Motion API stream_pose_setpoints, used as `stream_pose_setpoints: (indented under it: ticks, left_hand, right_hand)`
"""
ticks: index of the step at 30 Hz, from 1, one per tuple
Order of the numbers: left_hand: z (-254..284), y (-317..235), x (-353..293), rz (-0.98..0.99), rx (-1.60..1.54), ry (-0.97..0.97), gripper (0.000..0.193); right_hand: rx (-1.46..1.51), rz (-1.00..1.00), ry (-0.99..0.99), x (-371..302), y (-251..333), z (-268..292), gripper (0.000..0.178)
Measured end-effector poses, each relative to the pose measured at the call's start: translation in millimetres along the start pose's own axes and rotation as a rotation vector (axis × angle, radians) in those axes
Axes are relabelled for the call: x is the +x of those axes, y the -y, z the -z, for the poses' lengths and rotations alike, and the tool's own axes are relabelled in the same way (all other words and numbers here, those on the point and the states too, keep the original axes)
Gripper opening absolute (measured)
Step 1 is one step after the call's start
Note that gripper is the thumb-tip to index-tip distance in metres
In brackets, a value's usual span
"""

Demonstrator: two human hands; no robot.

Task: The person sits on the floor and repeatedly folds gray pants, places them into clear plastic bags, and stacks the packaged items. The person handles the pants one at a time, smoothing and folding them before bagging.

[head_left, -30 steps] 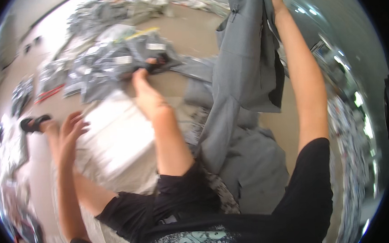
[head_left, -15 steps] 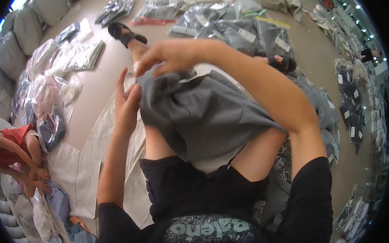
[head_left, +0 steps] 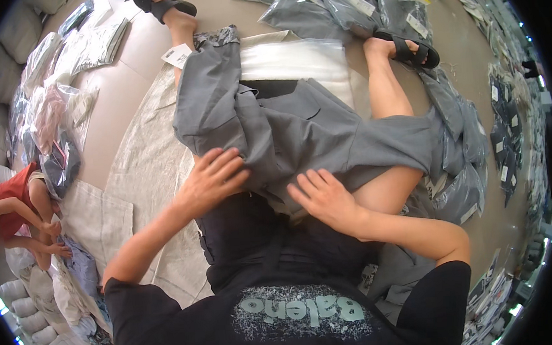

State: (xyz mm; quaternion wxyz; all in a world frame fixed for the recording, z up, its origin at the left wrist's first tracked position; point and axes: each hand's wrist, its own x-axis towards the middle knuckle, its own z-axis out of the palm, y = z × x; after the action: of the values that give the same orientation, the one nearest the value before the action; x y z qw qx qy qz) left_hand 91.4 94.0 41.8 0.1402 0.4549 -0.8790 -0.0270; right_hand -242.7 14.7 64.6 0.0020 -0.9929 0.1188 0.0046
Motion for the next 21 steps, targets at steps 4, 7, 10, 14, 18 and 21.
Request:
stream_pose_setpoints:
  ticks: [4,7,10,14,18,21]
  left_hand:
    - [8.1,19.8,7.3,-0.012,-0.075,-0.014,0.027]
    - [13.7,19.2,3.4,0.177,-0.310,-0.052,0.019]
    - [20.7,10.6,-8.7,0.448,-0.664,-0.067,0.017]
    - [29.5,13.8,5.7,0.197,-0.530,-0.125,0.034]
    - [46.0,0.1,11.5,-0.218,-0.114,0.081,0.069]
    - [31.3,6.4,-6.7,-0.214,0.066,0.142,0.045]
  right_hand:
    - [0.307,-0.015,0.037,-11.5,-20.4,-5.1,0.029]
    - [0.670,-0.151,-0.232,-10.1,-29.9,17.4,0.025]
    - [0.935,-0.280,-0.337,-1.3,-42.0,48.4,0.049]
    - [0.744,-0.206,-0.105,4.7,-72.8,78.1,0.070]
    - [0.632,-0.201,0.014,19.9,-89.2,77.3,0.070]
    - [0.584,-0.176,0.096,27.3,-93.2,78.5,0.071]
